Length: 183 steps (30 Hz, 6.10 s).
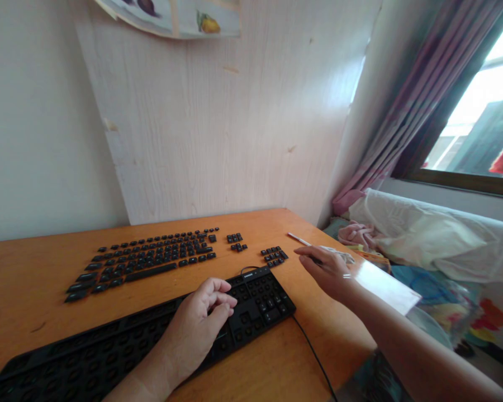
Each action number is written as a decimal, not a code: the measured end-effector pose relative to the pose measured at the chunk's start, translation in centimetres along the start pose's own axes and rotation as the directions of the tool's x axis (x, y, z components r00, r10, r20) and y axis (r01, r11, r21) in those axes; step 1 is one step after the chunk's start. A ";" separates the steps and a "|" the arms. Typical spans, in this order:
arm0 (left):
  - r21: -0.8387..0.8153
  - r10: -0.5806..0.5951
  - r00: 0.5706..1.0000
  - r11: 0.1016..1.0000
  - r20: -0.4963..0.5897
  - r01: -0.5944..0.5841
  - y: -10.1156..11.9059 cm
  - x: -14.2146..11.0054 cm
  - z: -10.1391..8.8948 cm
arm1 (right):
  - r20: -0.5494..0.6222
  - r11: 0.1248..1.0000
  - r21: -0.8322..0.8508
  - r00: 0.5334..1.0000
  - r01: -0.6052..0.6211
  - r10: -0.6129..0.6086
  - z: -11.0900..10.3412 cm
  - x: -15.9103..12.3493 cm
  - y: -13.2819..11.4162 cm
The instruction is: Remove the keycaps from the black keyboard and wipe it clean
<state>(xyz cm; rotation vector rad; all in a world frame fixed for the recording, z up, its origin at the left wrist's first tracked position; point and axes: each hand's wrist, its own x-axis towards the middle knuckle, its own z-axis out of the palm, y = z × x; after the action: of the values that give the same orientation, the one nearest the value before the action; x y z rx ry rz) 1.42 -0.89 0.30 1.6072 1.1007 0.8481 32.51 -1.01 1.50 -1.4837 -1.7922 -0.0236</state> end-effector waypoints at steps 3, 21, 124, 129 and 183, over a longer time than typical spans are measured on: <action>0.014 0.009 1.000 1.000 -0.002 -0.009 0.0 0.0 0.0 | -0.019 0.970 0.192 0.987 -0.151 0.157 -0.3 -0.7 -0.8; 0.155 0.190 0.982 0.970 -0.007 -0.187 -1.2 0.4 0.3 | 0.317 0.657 0.615 0.900 -0.436 0.300 0.2 -3.8 -7.2; -0.071 0.223 0.973 0.973 0.054 -0.219 -0.1 0.1 1.1 | 0.119 0.966 0.148 0.966 0.212 -0.230 6.2 -5.1 -11.4; -0.077 0.230 0.968 0.972 0.095 -0.223 -0.1 -0.2 1.1 | 0.131 0.970 0.105 0.964 0.217 -0.230 6.3 -5.2 -11.1; 0.858 0.107 0.979 0.471 0.172 -0.202 0.3 -1.2 -2.6 | 0.297 0.972 -0.137 0.944 0.193 -0.146 4.7 -0.8 0.2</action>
<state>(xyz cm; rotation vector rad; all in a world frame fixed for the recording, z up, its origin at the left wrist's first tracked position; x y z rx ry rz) -1.31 -1.18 1.30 2.6131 1.4468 0.2482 30.15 0.66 -2.23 -1.5010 -2.1951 -0.0476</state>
